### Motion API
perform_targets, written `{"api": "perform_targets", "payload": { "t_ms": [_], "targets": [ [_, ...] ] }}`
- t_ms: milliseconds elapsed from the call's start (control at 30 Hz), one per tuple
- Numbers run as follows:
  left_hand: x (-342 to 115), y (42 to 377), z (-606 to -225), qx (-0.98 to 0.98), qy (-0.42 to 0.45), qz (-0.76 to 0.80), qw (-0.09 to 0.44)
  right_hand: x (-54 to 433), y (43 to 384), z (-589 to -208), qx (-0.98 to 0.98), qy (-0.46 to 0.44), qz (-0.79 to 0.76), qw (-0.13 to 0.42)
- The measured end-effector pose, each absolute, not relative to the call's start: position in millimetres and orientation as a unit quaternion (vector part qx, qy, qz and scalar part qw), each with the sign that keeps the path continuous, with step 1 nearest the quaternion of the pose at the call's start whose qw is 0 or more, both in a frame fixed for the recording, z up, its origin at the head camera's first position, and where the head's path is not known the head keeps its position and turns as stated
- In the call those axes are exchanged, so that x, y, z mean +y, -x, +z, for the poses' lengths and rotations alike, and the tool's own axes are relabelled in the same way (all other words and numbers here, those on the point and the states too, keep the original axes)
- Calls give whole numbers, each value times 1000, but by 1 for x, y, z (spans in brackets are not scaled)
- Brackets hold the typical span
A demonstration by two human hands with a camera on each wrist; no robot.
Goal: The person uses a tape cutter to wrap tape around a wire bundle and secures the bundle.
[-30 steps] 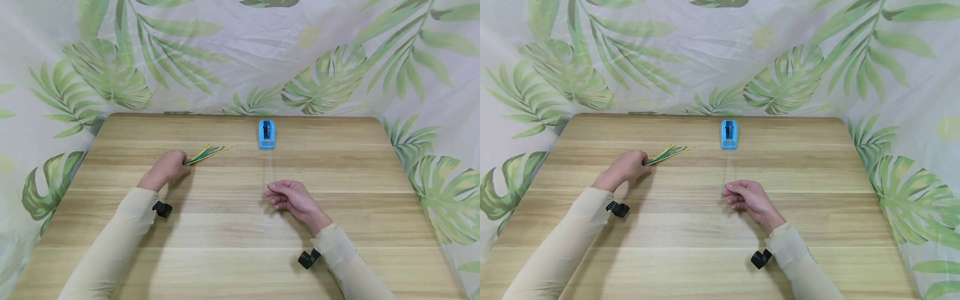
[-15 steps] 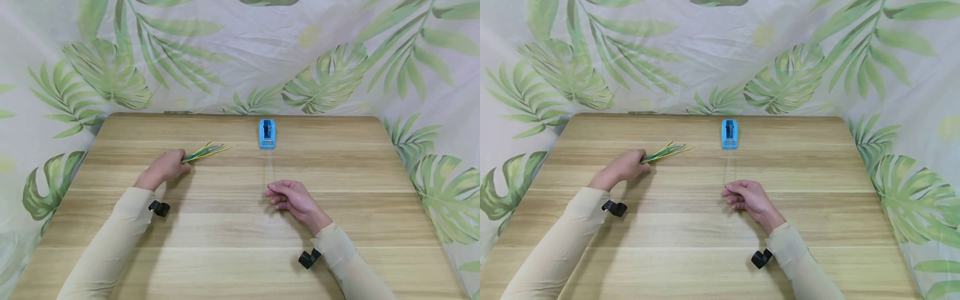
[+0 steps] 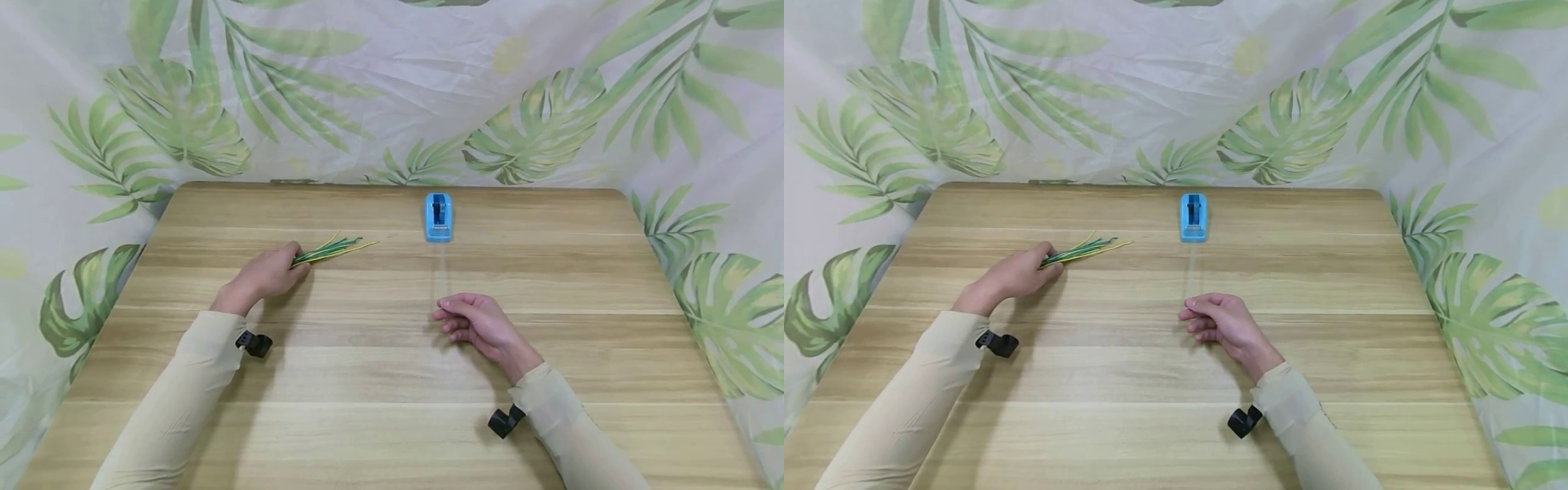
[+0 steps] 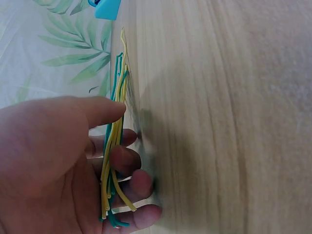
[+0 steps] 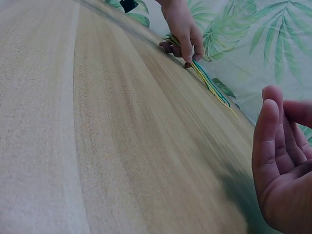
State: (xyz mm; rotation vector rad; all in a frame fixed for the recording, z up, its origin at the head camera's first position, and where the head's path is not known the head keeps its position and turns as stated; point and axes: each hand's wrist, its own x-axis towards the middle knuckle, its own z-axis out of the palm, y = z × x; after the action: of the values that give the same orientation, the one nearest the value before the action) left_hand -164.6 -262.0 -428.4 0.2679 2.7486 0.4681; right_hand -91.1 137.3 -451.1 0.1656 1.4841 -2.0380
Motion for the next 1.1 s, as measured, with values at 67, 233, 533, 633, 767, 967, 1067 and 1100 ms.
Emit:
{"api": "perform_targets", "payload": {
  "t_ms": [67,233,533,633,767,967,1067,1100],
  "targets": [
    [-262,164,-429,966,-91,172,171,137,91,-451,560,-62,-769,303],
    [-265,162,-429,965,-98,186,156,137,91,-451,560,-62,-769,302],
    [-272,162,-435,956,-103,251,110,138,92,-452,558,-60,-770,302],
    [-273,162,-437,953,-107,270,85,138,92,-452,558,-60,-770,302],
    [-274,161,-442,952,-113,278,61,138,92,-451,559,-58,-770,302],
    [-275,158,-445,950,-114,285,52,137,92,-451,558,-59,-772,300],
    [-274,157,-445,948,-122,291,46,137,92,-450,559,-59,-771,299],
    [-273,156,-445,947,-126,292,43,137,92,-450,559,-59,-771,299]
  ]
}}
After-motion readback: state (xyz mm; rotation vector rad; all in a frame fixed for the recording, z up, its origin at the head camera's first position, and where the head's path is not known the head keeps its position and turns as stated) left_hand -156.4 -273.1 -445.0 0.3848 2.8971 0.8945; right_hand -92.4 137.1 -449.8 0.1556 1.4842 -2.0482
